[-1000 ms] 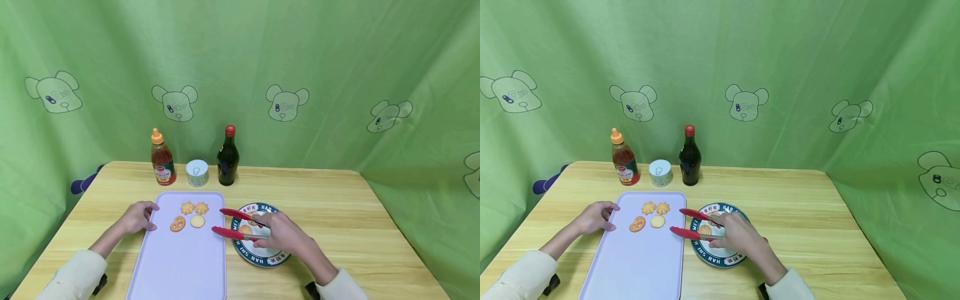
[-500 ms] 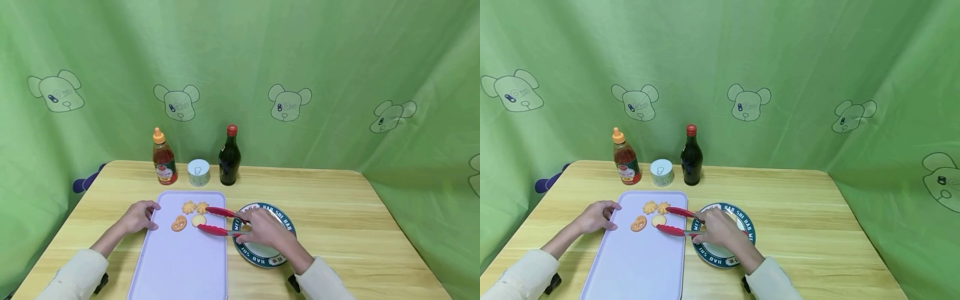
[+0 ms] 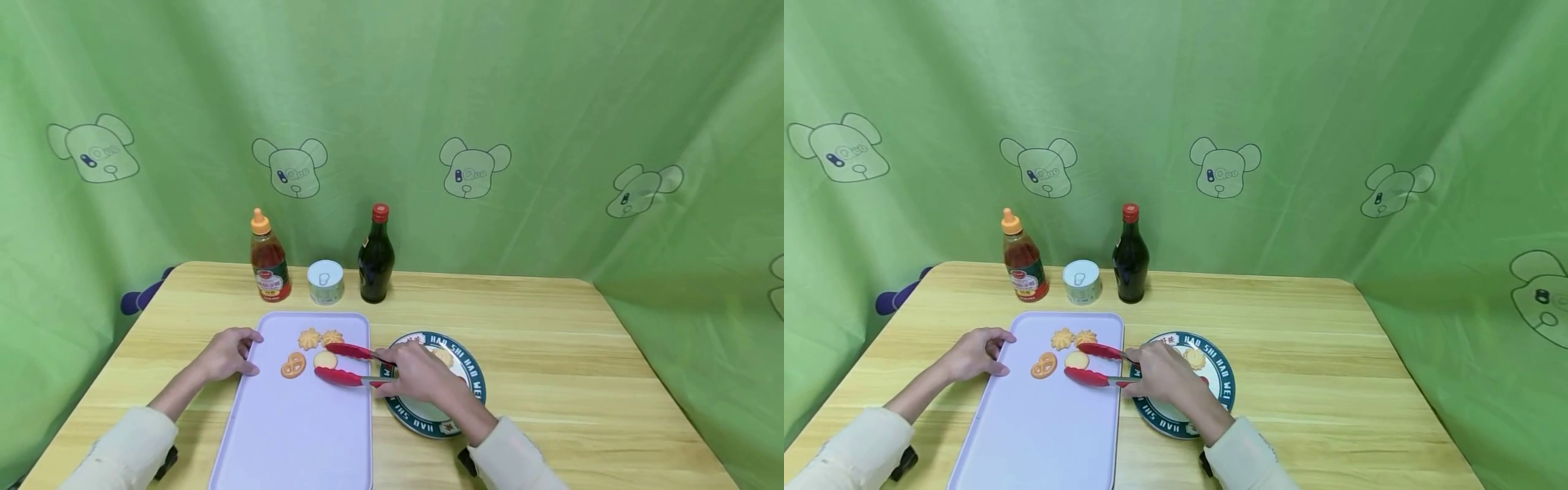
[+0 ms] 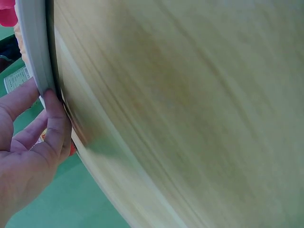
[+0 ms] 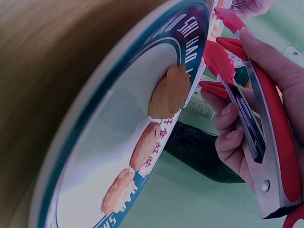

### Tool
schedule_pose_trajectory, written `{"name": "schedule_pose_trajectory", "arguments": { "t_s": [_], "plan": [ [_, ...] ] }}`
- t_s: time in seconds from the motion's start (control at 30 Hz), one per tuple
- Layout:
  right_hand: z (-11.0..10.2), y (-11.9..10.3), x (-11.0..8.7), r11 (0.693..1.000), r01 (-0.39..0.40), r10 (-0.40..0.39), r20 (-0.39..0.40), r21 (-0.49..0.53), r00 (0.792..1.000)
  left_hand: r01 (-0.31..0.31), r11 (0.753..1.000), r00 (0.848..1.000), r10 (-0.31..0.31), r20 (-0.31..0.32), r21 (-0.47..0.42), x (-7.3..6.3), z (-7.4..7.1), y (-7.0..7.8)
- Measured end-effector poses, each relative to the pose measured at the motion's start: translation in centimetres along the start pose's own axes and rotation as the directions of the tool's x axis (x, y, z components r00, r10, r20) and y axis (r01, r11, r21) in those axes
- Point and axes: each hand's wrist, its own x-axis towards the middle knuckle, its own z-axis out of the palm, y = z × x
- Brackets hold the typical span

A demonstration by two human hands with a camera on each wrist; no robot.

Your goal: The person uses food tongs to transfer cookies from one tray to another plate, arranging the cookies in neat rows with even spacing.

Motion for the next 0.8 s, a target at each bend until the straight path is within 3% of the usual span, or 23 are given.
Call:
{"name": "schedule_pose_trajectory", "arguments": {
  "t_s": [0.3,0.6,0.8],
  "plan": [
    [-0.09,-0.09,-0.03,1.000,-0.004,0.005,-0.010,0.002,1.000,-0.005,1.000,1.000,0.005,-0.001,-0.001,0.08,0.04,0.03],
    [-0.23,-0.02,0.00,0.998,0.065,-0.064,-0.040,0.016,0.997,0.003,1.000,1.000,-0.003,-0.003,-0.005,0.00,0.00,0.07],
    [-0.04,-0.17,0.36,1.000,0.023,-0.023,-0.018,0.012,1.000,0.003,1.000,1.000,-0.003,-0.003,-0.004,-0.01,0.07,-0.02]
  ]
}}
